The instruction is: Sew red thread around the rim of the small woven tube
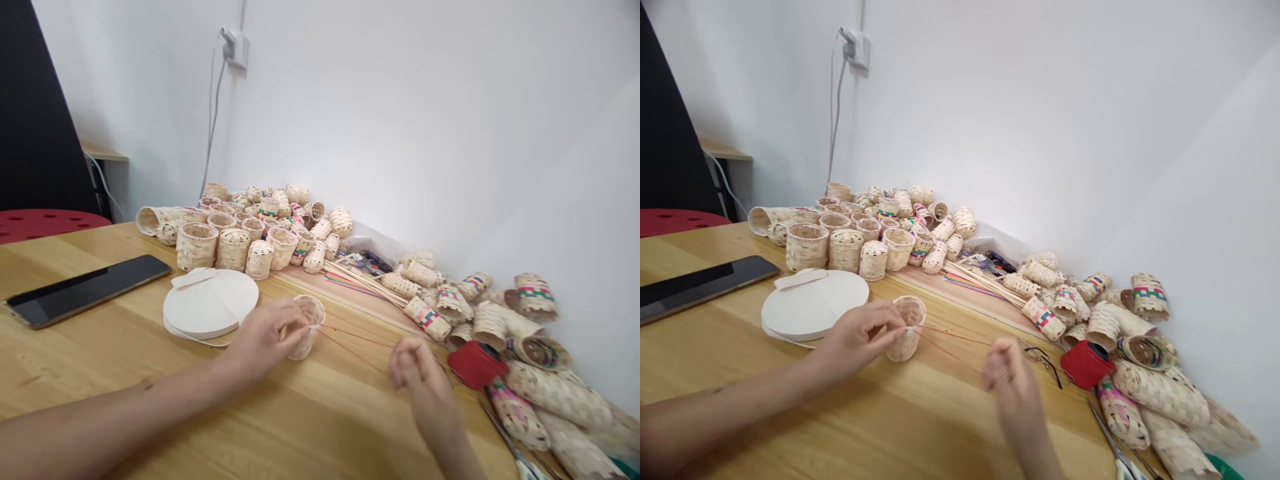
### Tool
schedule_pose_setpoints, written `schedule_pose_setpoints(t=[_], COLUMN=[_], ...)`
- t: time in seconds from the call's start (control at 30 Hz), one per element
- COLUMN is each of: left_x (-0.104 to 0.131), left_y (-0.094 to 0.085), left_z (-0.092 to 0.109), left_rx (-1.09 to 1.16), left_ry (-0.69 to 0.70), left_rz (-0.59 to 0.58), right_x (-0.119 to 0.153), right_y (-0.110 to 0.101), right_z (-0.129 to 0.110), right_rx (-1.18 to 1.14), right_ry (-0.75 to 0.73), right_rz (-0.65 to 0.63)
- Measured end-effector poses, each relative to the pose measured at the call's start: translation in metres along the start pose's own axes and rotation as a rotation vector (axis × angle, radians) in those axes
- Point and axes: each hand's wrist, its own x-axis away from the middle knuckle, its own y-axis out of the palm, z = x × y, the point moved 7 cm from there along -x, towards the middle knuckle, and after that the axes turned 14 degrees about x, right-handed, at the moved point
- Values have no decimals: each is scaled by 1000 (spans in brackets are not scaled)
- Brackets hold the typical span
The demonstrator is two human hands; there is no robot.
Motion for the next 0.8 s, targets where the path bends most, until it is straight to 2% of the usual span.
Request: schedule_pose_setpoints(t=[0.07,0.13,0.2,0.43,0.63,0.8], left_x=[4,7,9,7,28,42], left_y=[7,10,9,4,29,39], left_z=[6,8,8,6,37,58], left_rx=[-48,-93,-120,-82,-177,-241], left_ry=[66,97,106,152,480,653], left_rz=[-48,-48,-34,-67,-392,-437], right_x=[-17,-26,-27,-21,-19,-17], right_y=[-38,-63,-77,-78,-98,-102], right_z=[33,49,53,57,86,97], right_rx=[-77,-83,-65,60,323,643], right_ry=[193,251,265,341,466,521], right_rz=[184,280,333,374,384,314])
